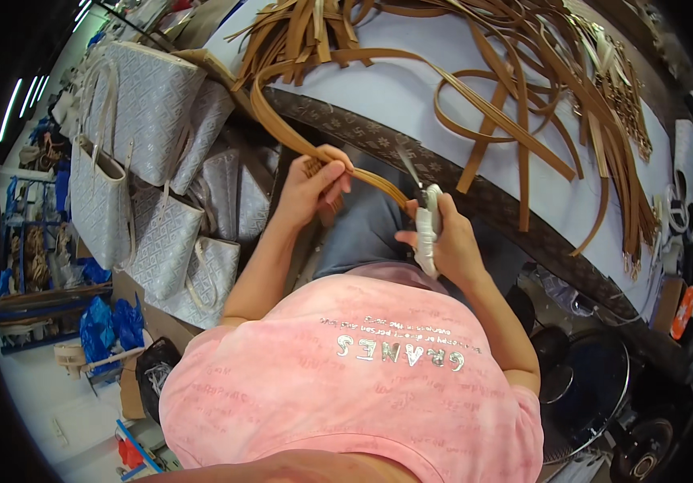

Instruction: Cutting long leather strips into shorter segments using a pair of scissors on a factory workbench.

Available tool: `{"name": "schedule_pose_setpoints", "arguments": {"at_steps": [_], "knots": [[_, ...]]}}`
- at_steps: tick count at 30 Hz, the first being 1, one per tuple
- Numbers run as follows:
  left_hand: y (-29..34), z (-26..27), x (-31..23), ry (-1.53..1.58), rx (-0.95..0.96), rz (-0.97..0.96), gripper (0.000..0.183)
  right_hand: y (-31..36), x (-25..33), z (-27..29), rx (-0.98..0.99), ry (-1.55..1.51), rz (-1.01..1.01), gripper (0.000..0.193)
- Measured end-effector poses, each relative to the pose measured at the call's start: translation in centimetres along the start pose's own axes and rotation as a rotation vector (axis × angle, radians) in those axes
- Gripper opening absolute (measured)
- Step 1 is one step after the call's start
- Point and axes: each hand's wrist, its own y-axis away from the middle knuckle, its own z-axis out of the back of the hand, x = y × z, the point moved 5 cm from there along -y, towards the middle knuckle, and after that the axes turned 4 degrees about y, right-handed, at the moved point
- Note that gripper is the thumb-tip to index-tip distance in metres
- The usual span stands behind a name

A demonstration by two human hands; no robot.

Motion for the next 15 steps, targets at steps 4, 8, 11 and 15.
{"name": "schedule_pose_setpoints", "arguments": {"at_steps": [4, 8, 11, 15], "knots": [[-2.8, -5.0, -6.3, -0.242, 0.056, -0.083, 0.021, -1.1, 4.8, 1.1, -0.143, 0.112, 0.240, 0.026], [-5.1, -9.1, -7.1, -0.428, 0.153, -0.125, 0.019, -3.1, 5.0, 1.1, -0.380, -0.328, 0.367, 0.024], [-6.0, -11.3, -6.4, -0.589, 0.294, -0.213, 0.019, -3.2, 7.8, 3.1, -0.452, -0.293, 0.334, 0.025], [-7.1, -11.3, -8.2, -0.748, 0.110, -0.288, 0.020, -4.3, 7.3, 4.3, -0.264, -0.489, 0.344, 0.026]]}}
